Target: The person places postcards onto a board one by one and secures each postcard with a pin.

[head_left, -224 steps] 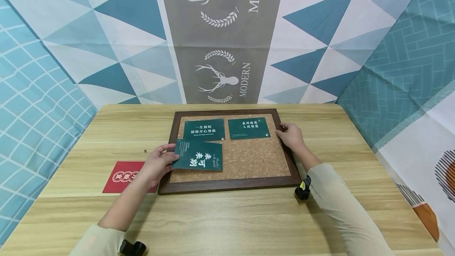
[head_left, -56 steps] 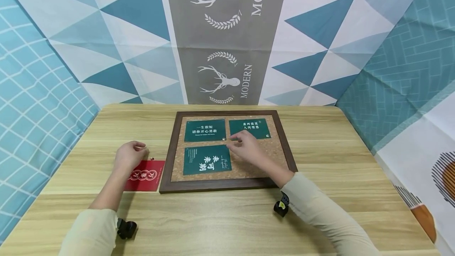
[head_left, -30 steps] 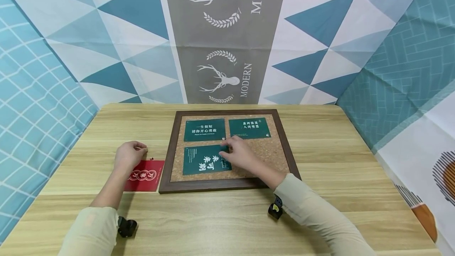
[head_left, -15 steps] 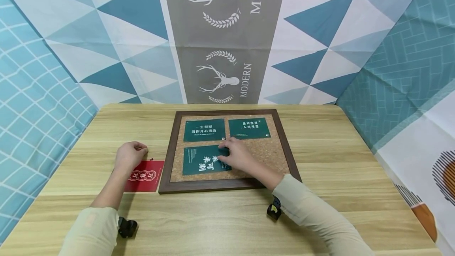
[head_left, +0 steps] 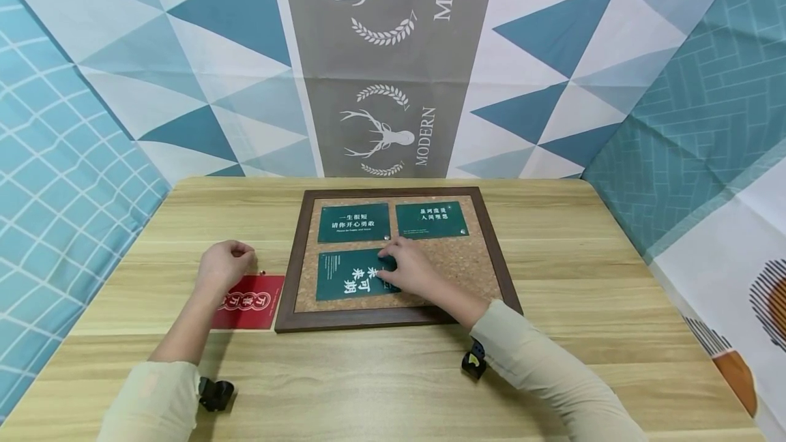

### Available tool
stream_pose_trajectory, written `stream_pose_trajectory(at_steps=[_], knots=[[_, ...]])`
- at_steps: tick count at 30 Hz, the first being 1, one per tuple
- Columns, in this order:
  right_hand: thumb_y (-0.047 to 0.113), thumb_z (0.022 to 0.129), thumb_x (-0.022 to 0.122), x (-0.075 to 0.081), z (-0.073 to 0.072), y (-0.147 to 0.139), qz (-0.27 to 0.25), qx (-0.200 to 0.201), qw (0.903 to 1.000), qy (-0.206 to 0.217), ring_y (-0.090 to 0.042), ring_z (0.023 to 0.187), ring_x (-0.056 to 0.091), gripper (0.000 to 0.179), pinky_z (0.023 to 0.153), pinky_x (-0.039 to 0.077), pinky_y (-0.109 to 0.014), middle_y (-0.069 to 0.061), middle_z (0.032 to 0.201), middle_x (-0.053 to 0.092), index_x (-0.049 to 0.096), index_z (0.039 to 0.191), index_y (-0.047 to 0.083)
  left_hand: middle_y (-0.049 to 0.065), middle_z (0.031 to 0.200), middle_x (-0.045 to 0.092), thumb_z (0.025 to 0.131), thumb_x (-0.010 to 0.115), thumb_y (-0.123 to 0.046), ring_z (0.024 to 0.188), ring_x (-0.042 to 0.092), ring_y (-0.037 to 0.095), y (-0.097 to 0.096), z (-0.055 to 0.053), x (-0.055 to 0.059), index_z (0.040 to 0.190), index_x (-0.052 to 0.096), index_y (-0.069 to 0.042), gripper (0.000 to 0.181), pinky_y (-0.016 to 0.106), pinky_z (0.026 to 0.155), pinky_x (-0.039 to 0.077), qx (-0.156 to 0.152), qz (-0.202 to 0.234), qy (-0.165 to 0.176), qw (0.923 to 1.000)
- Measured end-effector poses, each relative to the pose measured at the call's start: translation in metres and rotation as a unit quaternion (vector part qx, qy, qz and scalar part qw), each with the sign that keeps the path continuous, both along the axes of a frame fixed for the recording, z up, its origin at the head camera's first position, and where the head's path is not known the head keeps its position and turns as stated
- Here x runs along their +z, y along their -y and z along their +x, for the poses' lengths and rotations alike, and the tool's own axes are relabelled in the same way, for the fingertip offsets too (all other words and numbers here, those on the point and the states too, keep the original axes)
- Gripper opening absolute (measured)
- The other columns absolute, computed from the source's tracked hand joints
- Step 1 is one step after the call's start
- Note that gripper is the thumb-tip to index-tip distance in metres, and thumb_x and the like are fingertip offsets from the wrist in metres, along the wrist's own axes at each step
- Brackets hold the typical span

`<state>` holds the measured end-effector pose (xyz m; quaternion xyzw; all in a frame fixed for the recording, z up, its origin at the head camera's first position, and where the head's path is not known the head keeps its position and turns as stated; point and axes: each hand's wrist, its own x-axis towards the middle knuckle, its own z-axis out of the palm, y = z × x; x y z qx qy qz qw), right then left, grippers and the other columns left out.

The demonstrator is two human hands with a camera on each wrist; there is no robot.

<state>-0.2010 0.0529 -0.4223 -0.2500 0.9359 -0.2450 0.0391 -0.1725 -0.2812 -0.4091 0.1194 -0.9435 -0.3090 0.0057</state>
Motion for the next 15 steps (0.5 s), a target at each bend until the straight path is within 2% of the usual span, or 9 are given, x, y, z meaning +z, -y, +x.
stream_pose_trajectory(at_steps=[4, 9, 12, 15], knots=[[0.027, 0.083, 0.072, 0.0014, 0.0007, 0.0000, 0.000, 0.001, 1.0000, -0.002, -0.032, 0.124, 0.048, 0.035, 0.100, 0.042, -0.044, -0.012, 0.120, 0.057, 0.067, 0.111, 0.007, 0.024, 0.102, 0.065, 0.092, 0.051, -0.017, 0.083, 0.060, 0.029, -0.0028, -0.0001, 0.0024, 0.108, 0.063, 0.003, 0.029, 0.034, 0.068, 0.046, -0.020, 0.004, -0.016, 0.9997], [0.028, 0.082, 0.072, 0.0018, 0.0008, -0.0003, 0.006, 0.004, 1.0000, -0.006, -0.032, 0.122, 0.049, 0.035, 0.099, 0.043, -0.044, -0.011, 0.118, 0.058, 0.067, 0.110, 0.008, 0.025, 0.108, 0.061, 0.095, 0.045, -0.017, 0.069, 0.052, 0.019, -0.0057, -0.0005, 0.0054, 0.116, 0.062, 0.000, 0.032, 0.026, 0.058, 0.042, -0.034, 0.012, -0.014, 0.9993], [0.028, 0.083, 0.072, 0.0025, 0.0007, -0.0004, 0.009, 0.004, 0.9999, -0.006, -0.031, 0.123, 0.049, 0.034, 0.100, 0.042, -0.044, -0.011, 0.119, 0.058, 0.067, 0.110, 0.008, 0.025, 0.111, 0.060, 0.095, 0.044, -0.019, 0.074, 0.052, 0.022, -0.0073, -0.0007, 0.0073, 0.118, 0.062, 0.000, 0.033, 0.026, 0.059, 0.042, -0.036, 0.016, -0.011, 0.9992], [0.028, 0.083, 0.071, 0.0031, 0.0007, -0.0003, 0.009, 0.005, 0.9999, -0.007, -0.031, 0.124, 0.047, 0.035, 0.101, 0.041, -0.044, -0.011, 0.121, 0.057, 0.067, 0.111, 0.009, 0.023, 0.108, 0.062, 0.094, 0.050, -0.021, 0.085, 0.055, 0.026, -0.0092, -0.0010, 0.0093, 0.115, 0.062, 0.000, 0.032, 0.027, 0.064, 0.041, -0.034, 0.022, -0.014, 0.9991]])
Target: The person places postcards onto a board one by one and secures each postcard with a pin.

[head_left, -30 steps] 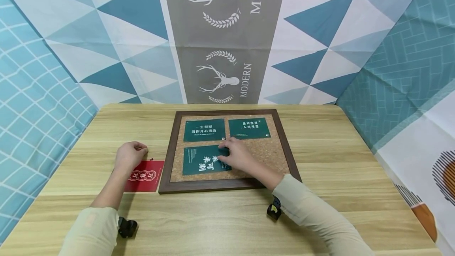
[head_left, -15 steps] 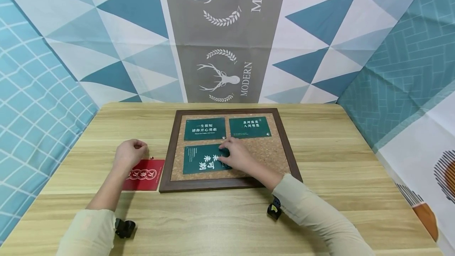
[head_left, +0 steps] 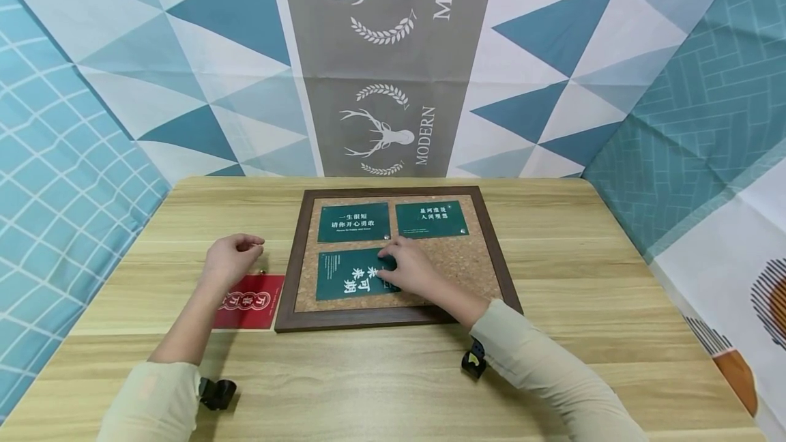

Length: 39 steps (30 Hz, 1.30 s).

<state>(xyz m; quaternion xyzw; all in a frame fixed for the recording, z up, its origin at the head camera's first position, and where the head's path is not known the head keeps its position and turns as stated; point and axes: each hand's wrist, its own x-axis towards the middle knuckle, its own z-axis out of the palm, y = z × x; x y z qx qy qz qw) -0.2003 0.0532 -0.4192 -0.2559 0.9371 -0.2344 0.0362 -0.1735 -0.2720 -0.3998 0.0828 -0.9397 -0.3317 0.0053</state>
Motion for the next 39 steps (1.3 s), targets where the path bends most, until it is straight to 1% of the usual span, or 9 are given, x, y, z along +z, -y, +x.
stream_pose_trajectory(at_steps=[2, 5, 10, 16, 25, 30, 33, 36, 39], knots=[[0.027, 0.083, 0.071, 0.000, 0.000, 0.000, -0.002, 0.000, 1.0000, 0.003, -0.032, 0.125, 0.047, 0.035, 0.102, 0.041, -0.044, -0.012, 0.123, 0.057, 0.067, 0.112, 0.008, 0.021, 0.104, 0.064, 0.092, 0.054, -0.022, 0.089, 0.057, 0.028, -0.001, 0.000, 0.001, 0.113, 0.063, 0.000, 0.031, 0.027, 0.067, 0.041, 0.000, 0.003, -0.002, 1.0000], [0.027, 0.083, 0.071, 0.000, 0.000, 0.000, -0.003, 0.001, 1.0000, 0.006, -0.032, 0.125, 0.047, 0.035, 0.102, 0.041, -0.045, -0.012, 0.123, 0.056, 0.067, 0.112, 0.008, 0.020, 0.101, 0.065, 0.091, 0.058, -0.022, 0.091, 0.059, 0.029, -0.004, 0.000, 0.003, 0.109, 0.064, 0.000, 0.029, 0.028, 0.068, 0.042, 0.001, 0.005, -0.006, 1.0000], [0.028, 0.083, 0.071, 0.000, -0.001, -0.001, -0.006, 0.001, 0.9999, 0.010, -0.031, 0.123, 0.048, 0.035, 0.101, 0.042, -0.044, -0.011, 0.122, 0.056, 0.067, 0.111, 0.008, 0.019, 0.097, 0.067, 0.090, 0.058, -0.021, 0.088, 0.060, 0.028, -0.008, 0.000, 0.006, 0.106, 0.065, 0.000, 0.027, 0.027, 0.068, 0.043, -0.001, -0.004, -0.027, 0.9996], [0.027, 0.083, 0.072, 0.000, -0.002, -0.001, -0.006, 0.002, 0.9999, 0.009, -0.031, 0.122, 0.049, 0.035, 0.100, 0.042, -0.043, -0.011, 0.122, 0.056, 0.067, 0.111, 0.008, 0.017, 0.092, 0.068, 0.088, 0.054, -0.017, 0.085, 0.062, 0.028, -0.013, 0.000, 0.006, 0.103, 0.067, 0.000, 0.026, 0.028, 0.067, 0.044, -0.008, -0.020, -0.051, 0.9985], [0.028, 0.083, 0.071, 0.000, -0.002, 0.000, -0.004, 0.000, 0.9999, 0.014, -0.031, 0.123, 0.048, 0.035, 0.101, 0.042, -0.044, -0.011, 0.123, 0.056, 0.068, 0.111, 0.008, 0.020, 0.099, 0.067, 0.092, 0.053, -0.017, 0.091, 0.063, 0.031, -0.024, 0.002, 0.007, 0.113, 0.063, 0.004, 0.032, 0.029, 0.067, 0.048, -0.044, -0.006, -0.053, 0.9976], [0.028, 0.083, 0.071, 0.000, -0.001, -0.001, 0.003, -0.001, 1.0000, 0.008, -0.032, 0.124, 0.047, 0.033, 0.102, 0.041, -0.044, -0.013, 0.125, 0.055, 0.069, 0.108, 0.007, 0.020, 0.100, 0.068, 0.092, 0.054, -0.017, 0.094, 0.064, 0.032, -0.029, 0.002, 0.005, 0.115, 0.063, 0.003, 0.031, 0.040, 0.076, 0.052, -0.057, -0.006, -0.068, 0.9961], [0.028, 0.083, 0.071, 0.000, -0.001, 0.000, 0.006, 0.000, 1.0000, 0.004, -0.032, 0.123, 0.048, 0.032, 0.102, 0.040, -0.044, -0.014, 0.125, 0.056, 0.070, 0.107, 0.007, 0.020, 0.103, 0.067, 0.093, 0.056, -0.017, 0.094, 0.063, 0.032, -0.032, 0.002, 0.003, 0.115, 0.064, 0.001, 0.030, 0.044, 0.080, 0.052, -0.069, -0.007, -0.066, 0.9954], [0.028, 0.083, 0.071, 0.000, -0.001, 0.000, 0.008, 0.000, 1.0000, 0.002, -0.032, 0.122, 0.049, 0.032, 0.102, 0.041, -0.044, -0.013, 0.124, 0.056, 0.070, 0.106, 0.006, 0.019, 0.104, 0.067, 0.092, 0.058, -0.018, 0.092, 0.063, 0.030, -0.035, 0.002, 0.002, 0.113, 0.065, -0.001, 0.028, 0.040, 0.076, 0.053, -0.085, -0.012, -0.063, 0.9943], [0.028, 0.083, 0.071, 0.000, -0.001, 0.000, 0.011, 0.001, 0.9999, 0.004, -0.031, 0.120, 0.050, 0.033, 0.101, 0.042, -0.043, -0.012, 0.123, 0.057, 0.070, 0.107, 0.006, 0.017, 0.102, 0.066, 0.091, 0.061, -0.017, 0.087, 0.061, 0.026, -0.038, 0.002, 0.001, 0.110, 0.068, -0.002, 0.026, 0.033, 0.069, 0.050, -0.101, -0.015, -0.063, 0.9927]])
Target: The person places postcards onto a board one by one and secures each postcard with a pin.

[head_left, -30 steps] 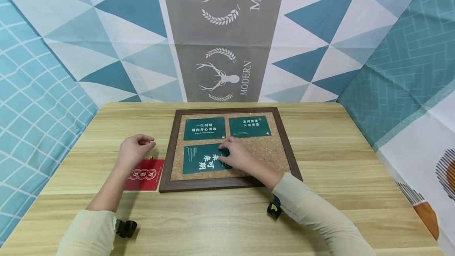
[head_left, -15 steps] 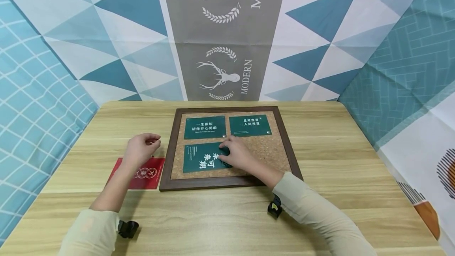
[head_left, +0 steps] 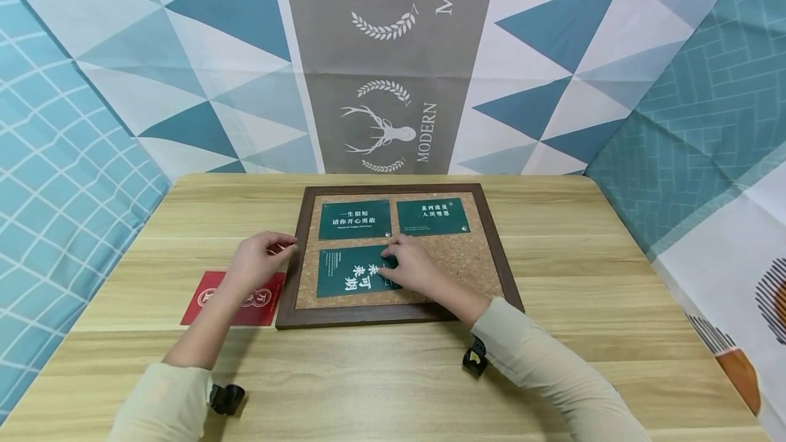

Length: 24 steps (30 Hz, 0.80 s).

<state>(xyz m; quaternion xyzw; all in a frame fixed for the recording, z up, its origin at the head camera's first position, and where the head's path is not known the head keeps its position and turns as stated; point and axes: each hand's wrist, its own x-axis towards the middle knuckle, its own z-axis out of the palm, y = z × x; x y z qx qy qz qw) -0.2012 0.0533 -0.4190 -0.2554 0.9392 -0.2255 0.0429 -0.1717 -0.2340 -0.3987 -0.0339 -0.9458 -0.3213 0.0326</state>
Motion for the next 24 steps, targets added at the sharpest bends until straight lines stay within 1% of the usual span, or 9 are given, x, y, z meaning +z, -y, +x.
stream_pose_trajectory(at_steps=[2, 4, 5, 7, 10, 13, 16, 20, 24], knots=[[0.028, 0.083, 0.071, 0.000, 0.000, 0.000, 0.000, 0.000, 1.0000, 0.004, -0.031, 0.119, 0.051, 0.033, 0.100, 0.042, -0.043, -0.013, 0.123, 0.056, 0.070, 0.107, 0.006, 0.017, 0.103, 0.064, 0.090, 0.061, -0.017, 0.083, 0.060, 0.023, -0.001, 0.000, -0.001, 0.109, 0.068, -0.002, 0.025, 0.028, 0.065, 0.050, -0.007, 0.006, 0.004, 0.9999], [0.028, 0.083, 0.071, 0.001, 0.001, 0.000, -0.001, 0.000, 1.0000, 0.007, -0.031, 0.119, 0.050, 0.033, 0.100, 0.042, -0.043, -0.013, 0.123, 0.056, 0.069, 0.108, 0.006, 0.018, 0.103, 0.063, 0.090, 0.062, -0.016, 0.079, 0.061, 0.020, -0.002, 0.000, -0.003, 0.109, 0.068, -0.002, 0.025, 0.026, 0.062, 0.050, -0.011, 0.013, 0.011, 0.9998], [0.028, 0.083, 0.071, 0.001, 0.001, 0.000, 0.000, 0.001, 1.0000, 0.007, -0.030, 0.118, 0.051, 0.033, 0.100, 0.042, -0.043, -0.013, 0.123, 0.056, 0.069, 0.108, 0.006, 0.018, 0.103, 0.063, 0.090, 0.062, -0.017, 0.079, 0.061, 0.020, -0.003, 0.000, -0.003, 0.109, 0.068, -0.002, 0.025, 0.025, 0.062, 0.051, -0.012, 0.013, 0.014, 0.9997], [0.028, 0.084, 0.071, 0.001, 0.001, 0.000, 0.002, 0.003, 1.0000, 0.004, -0.030, 0.118, 0.051, 0.033, 0.099, 0.043, -0.043, -0.013, 0.123, 0.056, 0.069, 0.108, 0.006, 0.018, 0.105, 0.064, 0.090, 0.062, -0.017, 0.079, 0.062, 0.020, -0.004, -0.001, -0.005, 0.109, 0.068, -0.002, 0.025, 0.027, 0.064, 0.052, -0.012, 0.013, 0.019, 0.9997], [0.029, 0.084, 0.070, 0.001, 0.000, -0.001, 0.007, 0.007, 1.0000, 0.000, -0.029, 0.117, 0.051, 0.033, 0.099, 0.043, -0.043, -0.012, 0.123, 0.056, 0.069, 0.108, 0.007, 0.018, 0.106, 0.066, 0.089, 0.063, -0.017, 0.086, 0.061, 0.023, -0.007, -0.001, -0.006, 0.109, 0.068, -0.003, 0.024, 0.034, 0.071, 0.053, -0.011, 0.003, 0.021, 0.9997], [0.029, 0.084, 0.070, 0.001, 0.001, -0.001, 0.009, 0.009, 0.9999, -0.001, -0.029, 0.117, 0.051, 0.033, 0.098, 0.043, -0.042, -0.012, 0.122, 0.056, 0.069, 0.108, 0.007, 0.018, 0.107, 0.066, 0.089, 0.063, -0.017, 0.090, 0.060, 0.025, -0.010, -0.001, -0.007, 0.108, 0.068, -0.003, 0.025, 0.038, 0.076, 0.052, -0.012, -0.004, 0.018, 0.9998], [0.028, 0.084, 0.071, 0.001, 0.001, -0.001, 0.004, 0.008, 1.0000, 0.003, -0.030, 0.117, 0.051, 0.033, 0.098, 0.043, -0.043, -0.012, 0.122, 0.056, 0.069, 0.108, 0.006, 0.017, 0.105, 0.066, 0.088, 0.064, -0.017, 0.087, 0.059, 0.024, -0.012, -0.002, -0.009, 0.108, 0.069, -0.003, 0.025, 0.037, 0.073, 0.052, -0.020, -0.010, 0.011, 0.9997], [0.027, 0.083, 0.071, 0.000, 0.001, -0.001, -0.003, 0.007, 1.0000, 0.002, -0.030, 0.117, 0.051, 0.033, 0.099, 0.042, -0.043, -0.013, 0.122, 0.056, 0.069, 0.108, 0.005, 0.016, 0.101, 0.067, 0.088, 0.064, -0.017, 0.082, 0.057, 0.022, -0.015, -0.004, -0.010, 0.108, 0.070, -0.003, 0.025, 0.031, 0.068, 0.049, -0.034, -0.021, 0.000, 0.9992], [0.028, 0.083, 0.071, -0.001, 0.000, -0.001, 0.000, 0.009, 1.0000, -0.002, -0.030, 0.117, 0.051, 0.033, 0.099, 0.043, -0.042, -0.012, 0.122, 0.057, 0.069, 0.108, 0.006, 0.014, 0.098, 0.067, 0.088, 0.064, -0.017, 0.079, 0.055, 0.021, -0.019, -0.006, -0.013, 0.107, 0.070, -0.003, 0.024, 0.031, 0.067, 0.047, -0.037, -0.033, -0.003, 0.9988]])
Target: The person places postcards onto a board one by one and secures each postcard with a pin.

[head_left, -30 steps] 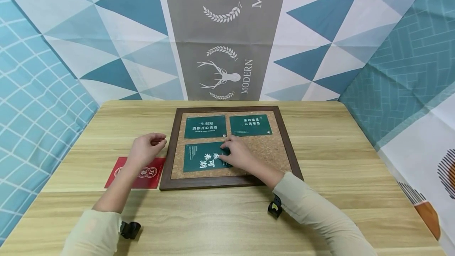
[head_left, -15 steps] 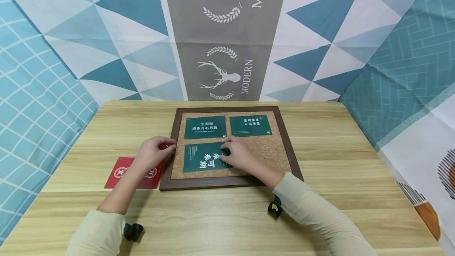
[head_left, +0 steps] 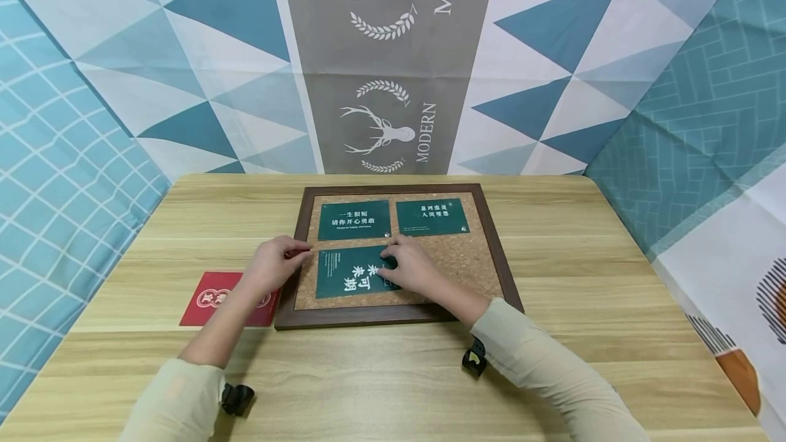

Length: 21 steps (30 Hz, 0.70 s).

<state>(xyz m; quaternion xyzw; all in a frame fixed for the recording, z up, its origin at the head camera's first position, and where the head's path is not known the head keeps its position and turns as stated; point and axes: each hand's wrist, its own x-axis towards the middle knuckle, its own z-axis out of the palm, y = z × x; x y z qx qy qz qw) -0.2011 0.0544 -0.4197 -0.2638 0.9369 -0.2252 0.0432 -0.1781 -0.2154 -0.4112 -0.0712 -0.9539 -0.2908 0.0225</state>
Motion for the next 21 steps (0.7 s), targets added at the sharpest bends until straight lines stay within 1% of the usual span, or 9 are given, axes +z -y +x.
stream_pose_trajectory(at_steps=[4, 8, 13, 17, 21], knots=[[0.029, 0.084, 0.070, 0.001, 0.000, 0.000, 0.005, 0.001, 1.0000, 0.000, -0.029, 0.116, 0.052, 0.033, 0.098, 0.043, -0.042, -0.012, 0.122, 0.057, 0.069, 0.108, 0.006, 0.015, 0.099, 0.068, 0.089, 0.064, -0.017, 0.080, 0.056, 0.022, -0.002, -0.002, -0.003, 0.106, 0.071, -0.003, 0.024, 0.034, 0.069, 0.048, -0.001, -0.007, 0.000, 1.0000], [0.029, 0.084, 0.070, 0.001, 0.000, 0.000, 0.005, 0.000, 1.0000, 0.005, -0.029, 0.115, 0.052, 0.033, 0.097, 0.044, -0.042, -0.011, 0.122, 0.056, 0.069, 0.108, 0.006, 0.015, 0.100, 0.067, 0.089, 0.063, -0.018, 0.082, 0.056, 0.022, -0.004, -0.004, -0.005, 0.108, 0.070, -0.004, 0.024, 0.036, 0.071, 0.048, 0.000, -0.004, 0.003, 1.0000], [0.029, 0.084, 0.070, 0.001, -0.001, 0.000, 0.005, -0.002, 0.9999, 0.010, -0.029, 0.117, 0.051, 0.034, 0.098, 0.043, -0.042, -0.011, 0.123, 0.056, 0.069, 0.109, 0.006, 0.015, 0.100, 0.067, 0.089, 0.063, -0.017, 0.084, 0.057, 0.024, -0.007, -0.006, -0.006, 0.108, 0.070, -0.004, 0.024, 0.037, 0.072, 0.048, -0.006, -0.002, -0.004, 1.0000], [0.030, 0.084, 0.070, 0.001, -0.001, 0.000, 0.010, -0.003, 0.9999, 0.009, -0.028, 0.117, 0.051, 0.034, 0.098, 0.043, -0.041, -0.010, 0.123, 0.056, 0.069, 0.110, 0.007, 0.014, 0.098, 0.068, 0.090, 0.062, -0.016, 0.083, 0.058, 0.023, -0.010, -0.008, -0.008, 0.107, 0.071, -0.004, 0.023, 0.039, 0.073, 0.049, -0.009, -0.010, -0.005, 0.9999], [0.031, 0.084, 0.069, 0.001, -0.001, 0.000, 0.013, -0.002, 0.9998, 0.011, -0.028, 0.117, 0.051, 0.035, 0.098, 0.043, -0.041, -0.010, 0.123, 0.056, 0.069, 0.111, 0.008, 0.013, 0.094, 0.068, 0.090, 0.062, -0.015, 0.084, 0.059, 0.023, -0.012, -0.011, -0.010, 0.105, 0.071, -0.003, 0.021, 0.041, 0.074, 0.049, -0.016, -0.029, -0.007, 0.9994]])
